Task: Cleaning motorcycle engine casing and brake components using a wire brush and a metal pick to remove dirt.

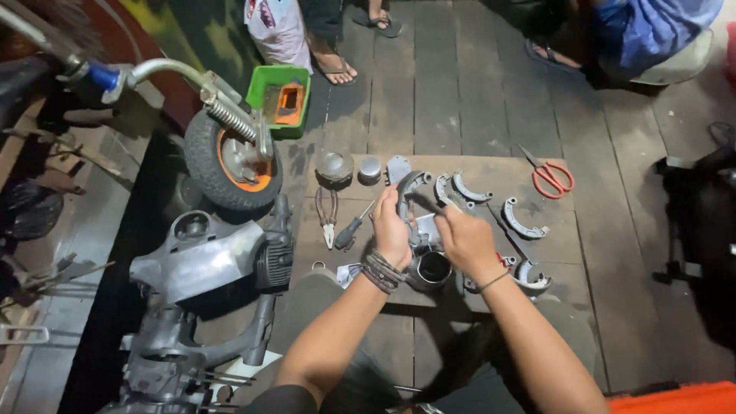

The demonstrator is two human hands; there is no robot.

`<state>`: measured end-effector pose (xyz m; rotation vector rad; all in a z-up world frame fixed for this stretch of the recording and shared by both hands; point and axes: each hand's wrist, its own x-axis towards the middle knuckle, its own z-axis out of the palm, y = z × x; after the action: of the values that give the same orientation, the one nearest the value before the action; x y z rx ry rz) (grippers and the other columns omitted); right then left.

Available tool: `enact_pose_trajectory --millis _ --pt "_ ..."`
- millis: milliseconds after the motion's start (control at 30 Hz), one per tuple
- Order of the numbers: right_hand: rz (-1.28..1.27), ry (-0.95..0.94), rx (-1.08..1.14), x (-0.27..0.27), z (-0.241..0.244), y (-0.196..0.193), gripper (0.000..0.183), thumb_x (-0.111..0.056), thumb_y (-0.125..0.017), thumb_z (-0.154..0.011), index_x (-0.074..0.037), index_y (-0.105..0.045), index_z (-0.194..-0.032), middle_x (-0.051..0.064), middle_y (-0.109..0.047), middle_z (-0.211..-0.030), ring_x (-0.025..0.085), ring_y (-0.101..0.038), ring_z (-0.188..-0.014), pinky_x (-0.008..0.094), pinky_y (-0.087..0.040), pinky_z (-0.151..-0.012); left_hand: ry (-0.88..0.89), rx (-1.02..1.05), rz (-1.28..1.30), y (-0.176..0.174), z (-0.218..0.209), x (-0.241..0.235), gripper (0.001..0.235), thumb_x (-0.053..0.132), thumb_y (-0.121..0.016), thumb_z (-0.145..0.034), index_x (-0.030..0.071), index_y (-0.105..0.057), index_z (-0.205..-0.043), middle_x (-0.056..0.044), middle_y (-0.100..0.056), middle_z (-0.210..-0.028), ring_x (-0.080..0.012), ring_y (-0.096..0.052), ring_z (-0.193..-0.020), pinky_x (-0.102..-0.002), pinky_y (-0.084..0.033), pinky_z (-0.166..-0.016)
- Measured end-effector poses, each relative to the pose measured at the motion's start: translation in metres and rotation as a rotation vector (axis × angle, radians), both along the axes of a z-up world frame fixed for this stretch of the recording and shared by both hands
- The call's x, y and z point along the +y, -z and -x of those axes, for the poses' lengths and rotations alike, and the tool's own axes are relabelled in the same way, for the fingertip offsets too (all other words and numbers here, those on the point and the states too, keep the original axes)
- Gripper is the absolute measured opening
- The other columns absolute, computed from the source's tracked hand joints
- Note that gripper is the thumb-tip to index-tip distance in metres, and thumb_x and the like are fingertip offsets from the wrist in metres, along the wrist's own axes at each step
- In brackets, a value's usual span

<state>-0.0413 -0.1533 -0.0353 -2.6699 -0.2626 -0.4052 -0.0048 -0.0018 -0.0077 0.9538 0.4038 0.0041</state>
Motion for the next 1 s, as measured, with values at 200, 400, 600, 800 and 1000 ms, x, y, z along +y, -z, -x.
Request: enact_pose_trajectory --millis 200,400,600,800,1000 --pt "-0.067 0.068 -0.021 -0.014 0.0 0.005 0.031 -0.034 -0.05 -0.108 -0.012 -0.058 -0.088 0.016 -0.062 -0.06 0.04 -0.068 -0.067 0.048 -0.051 -0.06 0.063 -0.011 -0.04 -0.018 0.011 -0.005 0.026 0.023 -0.047 -0.104 0.008 -0.066 -0.114 -0.006 -0.055 -0.064 -0.0101 -0.053 -0.054 -0.019 -0.043 -0.047" --pt "-0.071 -0.018 0.082 0.004 0.006 0.004 0.031 -0.039 -0.051 -0.103 -0.012 -0.058 -0.09 0.019 -0.065 -0.065 0.045 -0.069 -0.071 0.053 -0.052 -0.064 0.015 -0.022 -0.016 0.0 -0.003 -0.004 0.027 0.026 -0.044 -0.103 0.012 -0.066 -0.109 -0.006 -0.052 -0.06 -0.01 -0.051 -0.05 -0.017 -0.044 -0.046" --pt "-0.158 0.093 0.04 -0.021 -0.007 -0.003 0.035 -0.04 -0.047 -0.108 -0.012 -0.059 -0.09 0.016 -0.064 -0.062 0.041 -0.069 -0.07 0.046 -0.052 -0.062 0.065 -0.015 -0.03 -0.03 0.012 -0.01 0.026 0.023 -0.046 -0.103 0.008 -0.066 -0.109 -0.006 -0.048 -0.06 -0.0114 -0.047 -0.051 -0.02 -0.04 -0.046" --pt "-0.203 -0.094 0.13 0.017 0.009 0.0 0.03 -0.038 -0.051 -0.102 -0.013 -0.058 -0.086 0.019 -0.064 -0.063 0.046 -0.069 -0.071 0.054 -0.052 -0.061 -0.045 -0.053 -0.048 -0.016 -0.002 0.006 0.025 0.022 -0.049 -0.101 0.01 -0.067 -0.116 -0.008 -0.055 -0.074 -0.0137 -0.052 -0.064 -0.022 -0.049 -0.062" --pt "-0.19 0.022 0.051 -0.012 -0.016 0.003 0.035 -0.038 -0.046 -0.107 -0.013 -0.057 -0.086 0.016 -0.061 -0.059 0.043 -0.069 -0.067 0.047 -0.052 -0.06 0.052 -0.007 -0.085 -0.015 0.008 -0.002 0.029 0.024 -0.045 -0.103 0.007 -0.066 -0.114 -0.006 -0.05 -0.06 -0.0114 -0.048 -0.051 -0.02 -0.041 -0.048"
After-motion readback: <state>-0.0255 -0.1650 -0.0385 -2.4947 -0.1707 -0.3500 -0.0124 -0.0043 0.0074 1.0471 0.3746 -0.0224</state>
